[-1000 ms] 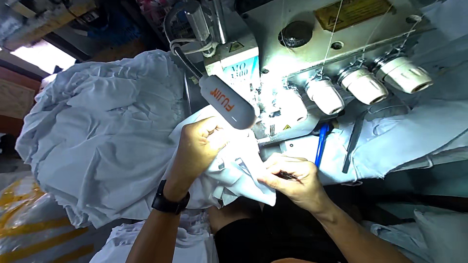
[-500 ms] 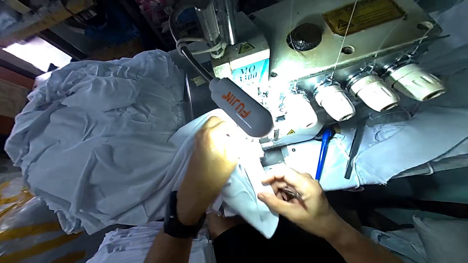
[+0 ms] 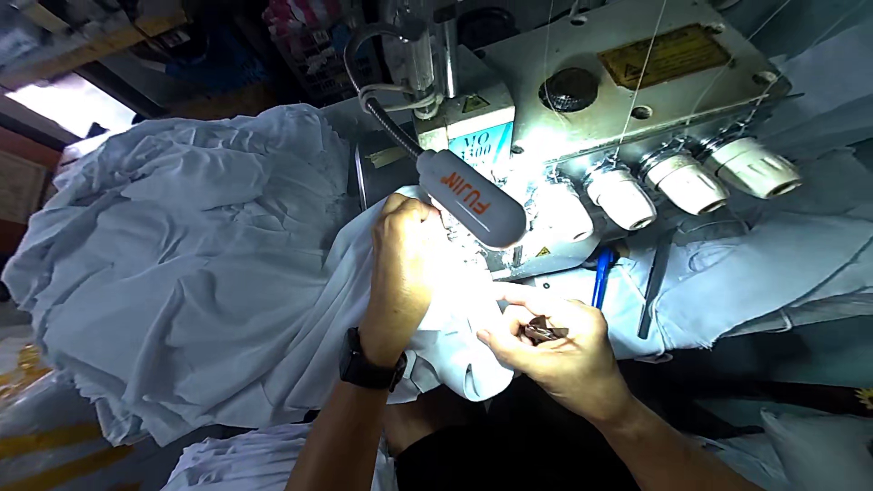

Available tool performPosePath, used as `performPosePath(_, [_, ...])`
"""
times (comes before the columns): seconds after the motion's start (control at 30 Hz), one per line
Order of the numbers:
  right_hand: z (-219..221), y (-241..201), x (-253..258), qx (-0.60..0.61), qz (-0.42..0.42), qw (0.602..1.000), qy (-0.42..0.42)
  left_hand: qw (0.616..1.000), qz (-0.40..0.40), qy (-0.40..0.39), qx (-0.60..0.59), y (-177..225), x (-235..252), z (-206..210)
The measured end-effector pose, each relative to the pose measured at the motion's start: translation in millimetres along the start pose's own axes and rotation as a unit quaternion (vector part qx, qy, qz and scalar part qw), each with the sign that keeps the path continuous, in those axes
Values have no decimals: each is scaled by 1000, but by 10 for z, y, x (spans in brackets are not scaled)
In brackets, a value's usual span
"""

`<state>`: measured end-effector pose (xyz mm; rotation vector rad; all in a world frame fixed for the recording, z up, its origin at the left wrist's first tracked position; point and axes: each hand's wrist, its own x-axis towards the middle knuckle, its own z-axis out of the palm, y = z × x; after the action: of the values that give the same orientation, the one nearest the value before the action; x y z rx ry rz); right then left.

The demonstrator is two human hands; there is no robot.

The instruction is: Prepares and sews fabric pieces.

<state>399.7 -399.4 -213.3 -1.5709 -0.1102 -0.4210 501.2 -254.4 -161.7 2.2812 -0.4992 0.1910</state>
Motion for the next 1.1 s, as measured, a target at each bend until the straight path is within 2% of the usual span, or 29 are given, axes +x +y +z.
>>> performPosePath(0.13, [7, -4, 112, -7, 19, 1000, 1, 1000, -7, -16, 11, -32, 56, -56])
performPosePath(0.5, [-8, -37, 239, -11, 78, 996, -36, 999, 19, 13, 23, -92, 231, -10])
performPosePath(0.63, [8, 10, 212, -11, 65, 997, -27, 1000, 3, 22, -8, -208, 443, 6])
performPosePath(1.1, [-39, -13, 330, -44, 86, 993, -64, 1000, 10, 22, 19, -143, 468, -9])
